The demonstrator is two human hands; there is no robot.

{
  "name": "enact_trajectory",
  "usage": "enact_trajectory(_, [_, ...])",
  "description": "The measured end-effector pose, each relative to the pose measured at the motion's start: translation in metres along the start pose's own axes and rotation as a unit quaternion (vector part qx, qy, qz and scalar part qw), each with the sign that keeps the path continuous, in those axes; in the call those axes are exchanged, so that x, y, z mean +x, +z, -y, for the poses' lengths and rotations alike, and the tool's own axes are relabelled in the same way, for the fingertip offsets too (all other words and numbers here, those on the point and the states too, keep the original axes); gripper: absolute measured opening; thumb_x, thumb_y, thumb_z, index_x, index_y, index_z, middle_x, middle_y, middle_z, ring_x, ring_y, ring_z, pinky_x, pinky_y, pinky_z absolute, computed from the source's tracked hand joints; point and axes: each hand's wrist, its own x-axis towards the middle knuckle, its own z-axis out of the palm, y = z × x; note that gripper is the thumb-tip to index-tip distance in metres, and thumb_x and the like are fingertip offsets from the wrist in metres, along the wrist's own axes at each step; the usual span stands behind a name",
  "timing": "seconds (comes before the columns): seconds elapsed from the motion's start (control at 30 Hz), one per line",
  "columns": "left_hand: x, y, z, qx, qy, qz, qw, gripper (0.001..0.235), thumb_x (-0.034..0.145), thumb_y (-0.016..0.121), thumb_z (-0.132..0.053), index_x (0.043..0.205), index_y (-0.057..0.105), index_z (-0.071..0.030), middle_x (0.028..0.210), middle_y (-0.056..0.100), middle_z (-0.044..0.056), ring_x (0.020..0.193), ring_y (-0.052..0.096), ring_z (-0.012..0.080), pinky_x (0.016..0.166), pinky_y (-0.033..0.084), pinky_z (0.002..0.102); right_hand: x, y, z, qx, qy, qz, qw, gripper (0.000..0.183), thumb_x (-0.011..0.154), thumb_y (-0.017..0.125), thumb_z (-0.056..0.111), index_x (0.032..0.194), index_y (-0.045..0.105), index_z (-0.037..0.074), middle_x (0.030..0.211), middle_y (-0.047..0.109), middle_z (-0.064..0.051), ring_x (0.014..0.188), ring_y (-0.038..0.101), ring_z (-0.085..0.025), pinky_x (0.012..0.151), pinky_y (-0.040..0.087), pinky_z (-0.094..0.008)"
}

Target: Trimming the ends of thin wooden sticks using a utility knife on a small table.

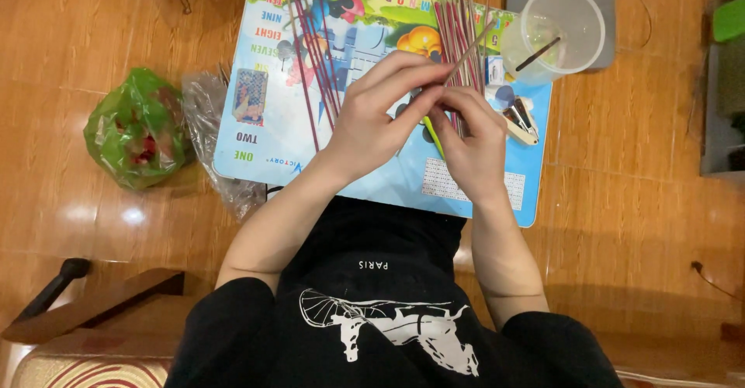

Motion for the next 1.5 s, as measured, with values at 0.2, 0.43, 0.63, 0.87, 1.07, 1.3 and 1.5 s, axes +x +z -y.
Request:
enact_trajectory(0.2, [-0.001, -0.002, -0.001, -0.022, -0.006, -0.002, 1.000, 0.021, 0.101, 0.072, 0.001, 0.122, 0.069, -0.001, 0.116, 0.069, 0.010, 0.106, 0.072, 0.0212, 0.093, 0.060, 0.031, 0.000, -0.002, -0.002, 0.009, -0.008, 0.018, 1.000, 0.021, 0.096, 0.074, -0.007, 0.115, 0.068, -0.006, 0.110, 0.072, -0.013, 0.098, 0.072, -0.022, 0.089, 0.057, -0.031])
enact_trajectory(0.43, [0.000, -0.004, 0.005, -0.046, -0.033, -0.022, 0.998, 0.019, 0.100, 0.073, 0.002, 0.118, 0.068, 0.000, 0.109, 0.068, 0.007, 0.100, 0.073, 0.0159, 0.090, 0.062, 0.029, 0.001, 0.000, -0.004, 0.054, 0.028, 0.049, 0.997, 0.023, 0.094, 0.075, -0.007, 0.116, 0.067, -0.006, 0.110, 0.071, -0.014, 0.098, 0.071, -0.020, 0.088, 0.058, -0.030])
enact_trajectory(0.63, [-0.004, -0.003, 0.044, -0.250, -0.094, -0.074, 0.961, 0.021, 0.111, 0.070, 0.002, 0.130, 0.062, -0.002, 0.121, 0.069, 0.008, 0.110, 0.071, 0.0144, 0.101, 0.060, 0.029, -0.002, -0.001, -0.011, 0.027, 0.047, 0.044, 0.998, 0.015, 0.099, 0.073, -0.007, 0.115, 0.072, -0.009, 0.108, 0.072, -0.015, 0.095, 0.071, -0.019, 0.084, 0.057, -0.029])
enact_trajectory(0.87, [-0.032, -0.032, 0.102, -0.192, -0.173, -0.083, 0.962, 0.029, 0.113, 0.062, -0.007, 0.141, 0.057, -0.004, 0.124, 0.068, 0.006, 0.110, 0.068, 0.0128, 0.100, 0.059, 0.028, -0.003, -0.038, -0.073, 0.182, 0.203, -0.017, 0.962, 0.017, 0.107, 0.064, -0.004, 0.122, 0.071, -0.009, 0.104, 0.072, -0.009, 0.084, 0.070, -0.012, 0.073, 0.060, -0.026])
enact_trajectory(1.07, [-0.086, -0.063, 0.145, 0.153, -0.332, -0.173, 0.914, 0.021, 0.103, 0.064, -0.010, 0.122, 0.071, -0.004, 0.105, 0.072, 0.008, 0.086, 0.068, 0.0154, 0.077, 0.055, 0.028, -0.030, -0.019, -0.146, -0.330, 0.116, 0.072, 0.934, 0.016, 0.103, 0.071, 0.000, 0.117, 0.077, -0.006, 0.096, 0.069, -0.025, 0.088, 0.067, -0.041, 0.078, 0.053, -0.048])
enact_trajectory(1.3, [-0.126, -0.056, 0.183, 0.421, -0.229, -0.152, 0.864, 0.036, 0.084, 0.078, -0.007, 0.116, 0.068, 0.007, 0.099, 0.063, 0.017, 0.090, 0.061, 0.0345, 0.079, 0.051, 0.045, -0.051, 0.035, -0.140, -0.324, 0.011, 0.064, 0.944, 0.029, 0.102, 0.073, 0.006, 0.128, 0.066, -0.006, 0.128, 0.063, -0.023, 0.116, 0.059, -0.042, 0.098, 0.049, -0.049])
enact_trajectory(1.5, [-0.133, -0.074, 0.200, 0.428, -0.271, -0.148, 0.849, 0.038, 0.086, 0.070, 0.006, 0.124, 0.070, 0.005, 0.102, 0.068, 0.020, 0.090, 0.068, 0.0340, 0.079, 0.055, 0.042, -0.046, 0.051, -0.123, -0.285, 0.053, 0.094, 0.952, 0.028, 0.099, 0.077, 0.009, 0.124, 0.069, -0.002, 0.122, 0.063, -0.019, 0.114, 0.058, -0.040, 0.098, 0.048, -0.048])
